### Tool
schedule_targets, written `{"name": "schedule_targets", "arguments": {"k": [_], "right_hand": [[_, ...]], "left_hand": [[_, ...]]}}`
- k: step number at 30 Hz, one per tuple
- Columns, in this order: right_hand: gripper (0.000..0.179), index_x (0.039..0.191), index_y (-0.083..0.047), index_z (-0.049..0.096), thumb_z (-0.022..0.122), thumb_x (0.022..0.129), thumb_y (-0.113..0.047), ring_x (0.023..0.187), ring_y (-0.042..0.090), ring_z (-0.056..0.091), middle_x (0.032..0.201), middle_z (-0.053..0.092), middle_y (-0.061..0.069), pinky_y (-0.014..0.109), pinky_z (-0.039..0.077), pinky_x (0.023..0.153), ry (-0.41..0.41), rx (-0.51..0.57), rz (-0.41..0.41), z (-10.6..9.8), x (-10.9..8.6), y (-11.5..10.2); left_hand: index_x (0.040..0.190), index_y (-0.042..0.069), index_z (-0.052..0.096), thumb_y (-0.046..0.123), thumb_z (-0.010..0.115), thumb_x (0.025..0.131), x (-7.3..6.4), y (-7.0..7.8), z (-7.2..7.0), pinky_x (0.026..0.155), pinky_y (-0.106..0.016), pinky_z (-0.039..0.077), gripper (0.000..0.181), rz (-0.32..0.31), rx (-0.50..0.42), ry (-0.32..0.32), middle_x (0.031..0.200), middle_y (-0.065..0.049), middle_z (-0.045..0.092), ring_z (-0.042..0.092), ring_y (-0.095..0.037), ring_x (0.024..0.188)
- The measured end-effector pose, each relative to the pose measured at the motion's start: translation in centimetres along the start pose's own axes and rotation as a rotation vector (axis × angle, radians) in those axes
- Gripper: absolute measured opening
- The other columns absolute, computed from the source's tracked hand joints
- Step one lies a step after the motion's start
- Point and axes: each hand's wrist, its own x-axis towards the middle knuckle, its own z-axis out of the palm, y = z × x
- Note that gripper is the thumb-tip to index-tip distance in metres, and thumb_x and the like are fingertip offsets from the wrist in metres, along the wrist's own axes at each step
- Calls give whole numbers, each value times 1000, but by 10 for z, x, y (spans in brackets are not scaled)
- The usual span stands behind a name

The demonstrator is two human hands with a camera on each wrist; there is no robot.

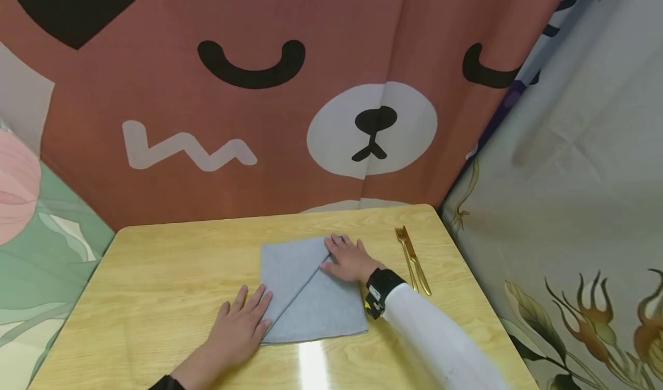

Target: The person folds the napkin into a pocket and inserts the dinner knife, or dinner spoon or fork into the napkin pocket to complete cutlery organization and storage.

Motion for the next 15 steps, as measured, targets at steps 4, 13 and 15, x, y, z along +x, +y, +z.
{"name": "schedule_targets", "arguments": {"k": [4,13,15], "right_hand": [[85,167,-15,13,39,104,-65,163,33,7,175,8,8,69,9,125,-26,-5,89,3,8,7],[91,167,-14,4,37,102,-69,163,29,-2,176,-4,5,68,3,125,-65,-12,150,8,11,9],[91,167,-14,4,36,102,-69,163,30,-3,176,-4,5,68,3,125,-71,-8,154,9,11,9]], "left_hand": [[163,25,31,58,41,106,-2,-2,-2,114,-78,24,67,0,5,-36,172,2,23,19,-43,159],[165,27,23,67,38,103,-4,-4,-5,117,-79,15,75,-27,9,-128,174,3,15,12,-42,160],[165,27,22,68,37,103,-5,-4,-4,117,-79,14,76,-27,6,-139,175,4,14,12,-41,161]]}}
